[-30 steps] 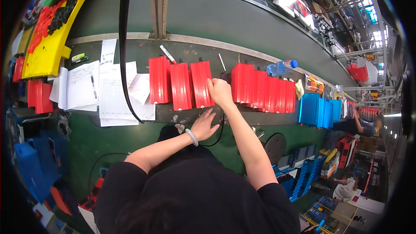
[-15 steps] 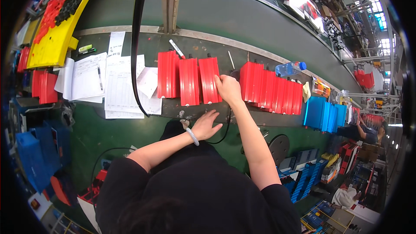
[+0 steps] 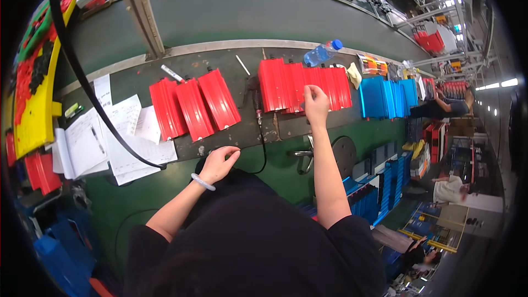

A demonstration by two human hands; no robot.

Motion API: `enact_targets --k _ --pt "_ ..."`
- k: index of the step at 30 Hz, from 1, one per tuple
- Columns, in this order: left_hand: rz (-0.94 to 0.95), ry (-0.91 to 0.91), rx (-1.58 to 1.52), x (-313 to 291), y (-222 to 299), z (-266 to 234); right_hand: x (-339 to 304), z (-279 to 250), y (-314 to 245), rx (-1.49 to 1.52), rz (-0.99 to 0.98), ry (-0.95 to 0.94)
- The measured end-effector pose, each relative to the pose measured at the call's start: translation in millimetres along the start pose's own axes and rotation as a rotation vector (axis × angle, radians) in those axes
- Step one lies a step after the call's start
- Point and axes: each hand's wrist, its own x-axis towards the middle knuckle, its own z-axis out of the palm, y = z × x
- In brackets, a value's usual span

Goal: Cleaning and inspecting electronic power inverters at a factory workstation.

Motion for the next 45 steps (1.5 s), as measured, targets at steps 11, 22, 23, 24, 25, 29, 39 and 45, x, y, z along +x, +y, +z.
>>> enact_targets --k 11,22,23,24,25,29,39,45 --pt "0.065 0.012 -0.101 17 -3 13 19 55 0 -0.576 -0.276 -0.081" --pt "0.537 0.198 0.233 20 64 7 -28 -39 -22 -0.014 -0.331 -0.206" --pt "0.558 0.219 0.267 24 71 7 -29 -53 -22 0.063 -0.361 -0.26" --pt "0.566 0.261 0.279 24 79 8 -32 -65 -21 0.103 -0.358 -0.369" --pt "0.576 0.304 0.292 25 90 9 -36 -76 -24 0.174 -0.362 -0.46" --pt "0.464 0.111 0.193 14 94 10 -58 -98 -27 0.345 -0.426 -0.825" --pt "0.287 -0.061 0.109 -64 92 21 -106 -87 -14 0.487 -0.142 -1.087" --pt "0.167 0.068 0.071 -74 74 26 -81 -93 -8 1.044 0.133 -0.599"
